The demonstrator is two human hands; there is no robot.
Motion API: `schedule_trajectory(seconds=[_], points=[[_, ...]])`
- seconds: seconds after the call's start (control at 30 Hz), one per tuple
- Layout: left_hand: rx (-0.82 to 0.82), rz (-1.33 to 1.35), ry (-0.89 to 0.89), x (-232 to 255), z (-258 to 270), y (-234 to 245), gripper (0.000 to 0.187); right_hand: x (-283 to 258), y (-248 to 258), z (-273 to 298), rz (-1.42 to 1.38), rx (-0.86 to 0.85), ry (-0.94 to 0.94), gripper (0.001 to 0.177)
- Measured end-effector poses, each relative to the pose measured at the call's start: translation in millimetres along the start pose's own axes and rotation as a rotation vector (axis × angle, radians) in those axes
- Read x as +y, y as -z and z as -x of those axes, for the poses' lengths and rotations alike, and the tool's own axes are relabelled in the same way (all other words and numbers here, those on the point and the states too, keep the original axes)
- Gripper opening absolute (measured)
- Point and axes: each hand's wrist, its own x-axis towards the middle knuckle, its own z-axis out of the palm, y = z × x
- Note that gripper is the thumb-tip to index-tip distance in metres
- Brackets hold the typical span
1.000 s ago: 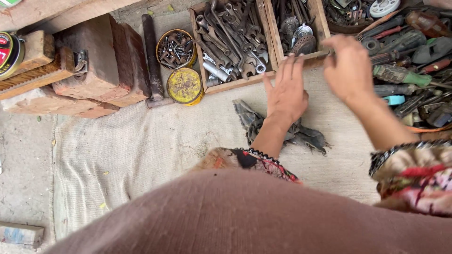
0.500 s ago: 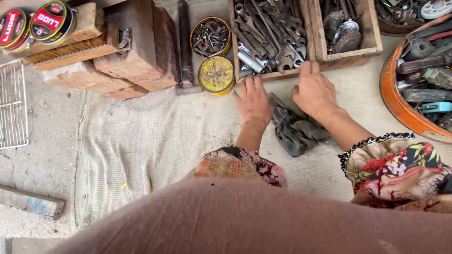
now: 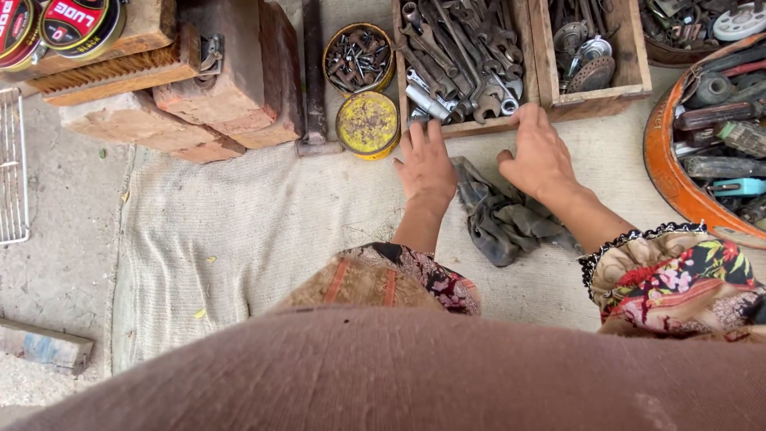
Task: Organize various hand tools, screws, and containers in a workshop area.
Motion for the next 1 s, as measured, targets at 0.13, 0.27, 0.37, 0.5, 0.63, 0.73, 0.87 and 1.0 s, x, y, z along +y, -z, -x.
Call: schedule_trajectory(seconds=[0.13, 0.27, 0.37, 0.5, 0.63, 0.73, 0.87, 1.0], points=[[0.141, -0.041, -0.079, -8, -2, -44, 0.066, 24, -39, 4, -0.143, 0.132, 0.071, 0.058], [0.179, 0.467, 0.048, -16, -15, -86, 0.068, 18, -92, -14, -0.792, 0.349, 0.018, 0.062], [0.023, 1.244, 0.291, -19, -42, -108, 0.061, 26, -101, -28, -1.243, 0.336, -0.218, 0.050], [-0.182, 2.024, 0.435, -30, -60, -96, 0.059, 7, -74, -28, -1.557, 0.187, -0.445, 0.026], [-0.268, 2.013, 0.397, -30, -48, -80, 0.061, -8, -70, -21, -1.569, 0.174, -0.493, 0.034], [-0.316, 2.054, 0.461, -23, -45, -57, 0.074, -17, -74, -27, -1.524, 0.206, -0.500, 0.056], [-0.355, 2.061, 0.489, -22, -46, -53, 0.093, -19, -62, -26, -1.504, 0.196, -0.584, 0.075], [-0.378, 1.978, 0.493, -28, -58, -54, 0.083, 8, -70, -45, -1.534, 0.134, -0.686, 0.058]])
